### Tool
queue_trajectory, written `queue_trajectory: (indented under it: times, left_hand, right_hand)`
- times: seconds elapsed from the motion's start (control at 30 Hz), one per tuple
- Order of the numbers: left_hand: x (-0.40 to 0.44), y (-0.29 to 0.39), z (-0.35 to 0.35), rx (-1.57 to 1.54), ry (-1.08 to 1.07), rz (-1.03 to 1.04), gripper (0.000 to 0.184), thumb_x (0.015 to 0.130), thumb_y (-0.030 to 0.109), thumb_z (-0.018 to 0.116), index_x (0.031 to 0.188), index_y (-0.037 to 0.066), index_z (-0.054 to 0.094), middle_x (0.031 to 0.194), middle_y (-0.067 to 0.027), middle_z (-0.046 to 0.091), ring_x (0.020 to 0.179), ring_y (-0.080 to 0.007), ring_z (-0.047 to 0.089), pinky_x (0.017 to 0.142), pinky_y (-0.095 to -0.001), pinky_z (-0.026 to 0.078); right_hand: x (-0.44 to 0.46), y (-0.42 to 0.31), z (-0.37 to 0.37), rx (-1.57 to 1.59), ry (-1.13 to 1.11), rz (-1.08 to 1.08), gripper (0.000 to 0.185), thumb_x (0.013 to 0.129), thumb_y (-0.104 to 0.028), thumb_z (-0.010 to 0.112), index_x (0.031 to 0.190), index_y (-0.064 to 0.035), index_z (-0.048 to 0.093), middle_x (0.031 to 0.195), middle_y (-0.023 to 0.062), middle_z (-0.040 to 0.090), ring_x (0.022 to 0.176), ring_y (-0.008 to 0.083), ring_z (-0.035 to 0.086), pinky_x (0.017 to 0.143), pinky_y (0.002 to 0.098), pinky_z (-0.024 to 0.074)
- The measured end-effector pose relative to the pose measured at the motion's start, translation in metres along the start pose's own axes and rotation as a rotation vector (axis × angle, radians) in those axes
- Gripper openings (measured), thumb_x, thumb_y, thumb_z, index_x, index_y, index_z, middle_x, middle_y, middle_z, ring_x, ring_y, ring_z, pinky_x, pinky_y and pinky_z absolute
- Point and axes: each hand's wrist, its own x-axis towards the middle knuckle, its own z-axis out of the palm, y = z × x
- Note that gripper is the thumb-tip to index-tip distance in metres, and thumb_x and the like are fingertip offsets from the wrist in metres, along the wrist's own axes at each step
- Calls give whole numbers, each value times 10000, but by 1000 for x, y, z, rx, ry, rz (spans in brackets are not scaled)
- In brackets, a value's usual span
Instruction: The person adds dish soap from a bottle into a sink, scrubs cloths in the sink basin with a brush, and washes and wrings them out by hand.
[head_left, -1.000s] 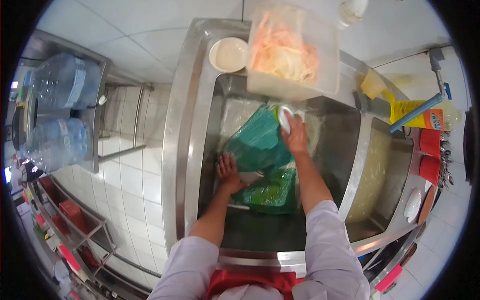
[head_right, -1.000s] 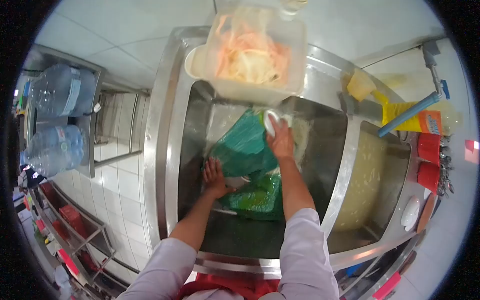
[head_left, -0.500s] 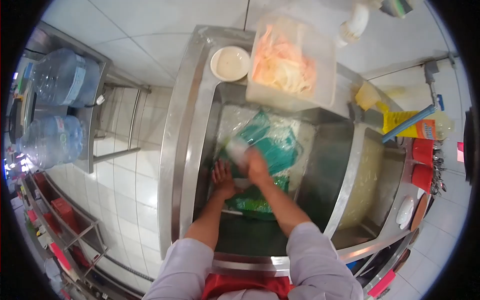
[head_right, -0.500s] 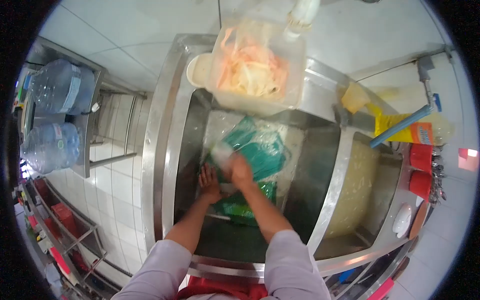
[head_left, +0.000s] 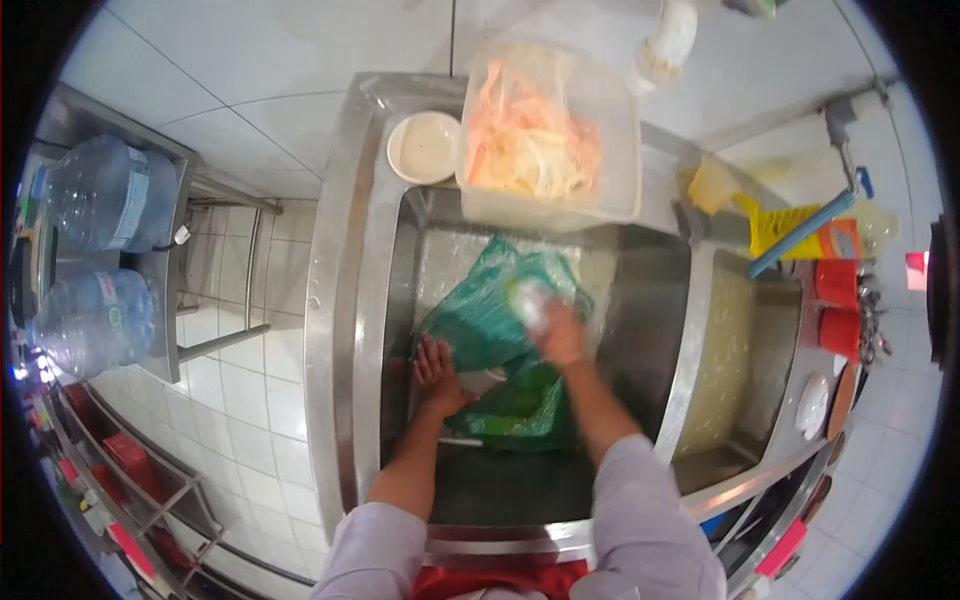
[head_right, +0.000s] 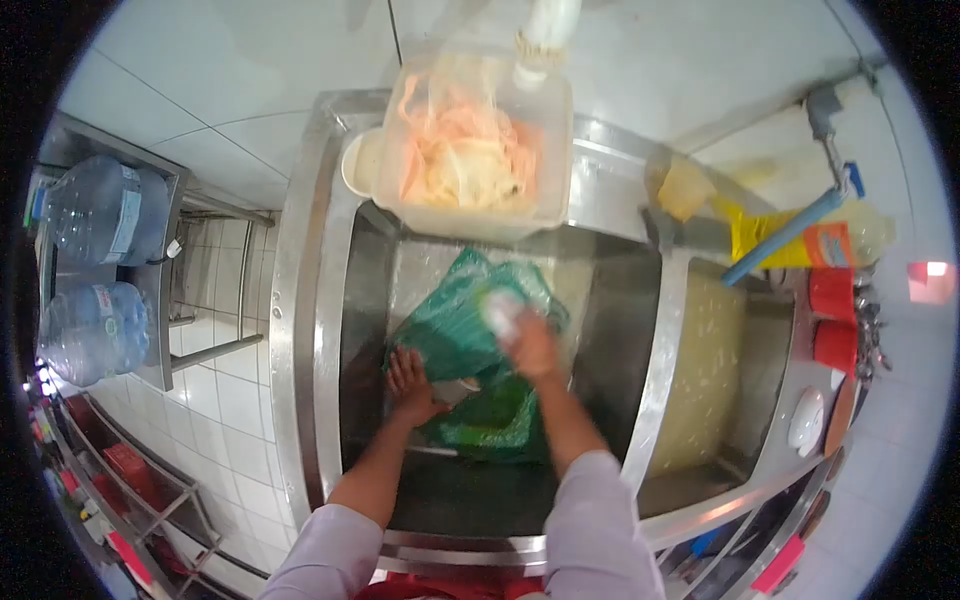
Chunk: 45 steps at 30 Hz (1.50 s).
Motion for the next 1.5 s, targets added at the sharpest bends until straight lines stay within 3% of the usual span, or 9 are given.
queue_trajectory:
  times: [0.17, 0.33, 0.43, 0.53, 0.6, 0.7, 1.3, 1.4, 1.5]
  left_hand:
    - [0, -1, 0, 1, 51, 20, 1409, 586, 529, 838, 1483, 14, -117, 1546, -216, -193, 1434, -392, -154, 1143, -537, -16]
    - [7, 4, -3, 33, 17, -2, 1407, 589, 527, 839, 1481, 13, -119, 1546, -222, -186, 1436, -398, -134, 1144, -535, -2]
    - [-7, 1, 3, 8, 43, 19, 1413, 591, 532, 837, 1476, 7, -130, 1544, -226, -188, 1434, -401, -143, 1143, -535, 1]
    - [1, 5, -7, 25, 48, 36, 1418, 591, 536, 835, 1473, 4, -138, 1543, -229, -187, 1432, -403, -148, 1143, -536, -1]
    - [-1, 3, 1, 32, 67, 26, 1419, 589, 541, 835, 1474, 4, -137, 1545, -227, -179, 1432, -405, -140, 1143, -537, -6]
    - [-2, 4, -2, 53, 30, 12, 1420, 587, 546, 833, 1473, 4, -135, 1546, -225, -175, 1432, -406, -143, 1144, -535, -8]
    - [0, 1, 9, 73, 48, 41, 1422, 587, 579, 820, 1478, 14, -134, 1544, -232, -175, 1428, -408, -162, 1137, -545, -1]
    - [4, -4, 4, 105, 24, 37, 1432, 601, 599, 805, 1468, -2, -163, 1535, -244, -193, 1420, -416, -181, 1131, -555, -6]
    - [-6, -5, 10, 67, 97, 48, 1404, 587, 553, 825, 1484, 12, -110, 1552, -219, -167, 1440, -387, -135, 1148, -523, -3]
  right_hand:
    - [9, -66, 1, 12, 452, 450, 494, 737, -105, 706, 1216, -94, 583, 1100, 185, 584, 1001, 357, 584, 857, 416, 489]
    - [-25, -6, 45, -171, -48, -37, 373, 782, -127, 658, 1148, -83, 598, 1107, 202, 566, 1006, 346, 584, 818, 373, 505]
    - [-1, 0, -27, 637, 185, 600, 393, 761, -172, 691, 1133, -76, 604, 1167, 208, 552, 1057, 376, 557, 910, 398, 472]
    - [2, -30, -19, -237, 294, 474, 682, 685, -199, 785, 1310, -175, 514, 1204, 193, 541, 1083, 360, 557, 903, 427, 475]
    - [-39, 16, 88, 750, -97, 560, 711, 717, -218, 764, 1363, -230, 469, 1252, 173, 533, 1112, 350, 545, 911, 436, 470]
    - [-15, -1, -9, -103, -55, 221, 643, 735, -225, 744, 1330, -197, 504, 1278, 154, 528, 1107, 347, 546, 910, 429, 470]
    - [2, -59, 33, -135, 349, 250, 581, 729, -215, 740, 1266, -113, 539, 1131, 184, 583, 997, 359, 575, 917, 449, 458]
    - [28, -56, 22, -148, -430, 60, 445, 797, -253, 685, 1196, -82, 587, 1185, 173, 576, 1041, 351, 572, 940, 440, 453]
    - [56, 13, -20, -177, 27, 256, 604, 782, -233, 703, 1333, -97, 496, 1260, 172, 539, 1079, 337, 558, 937, 449, 453]
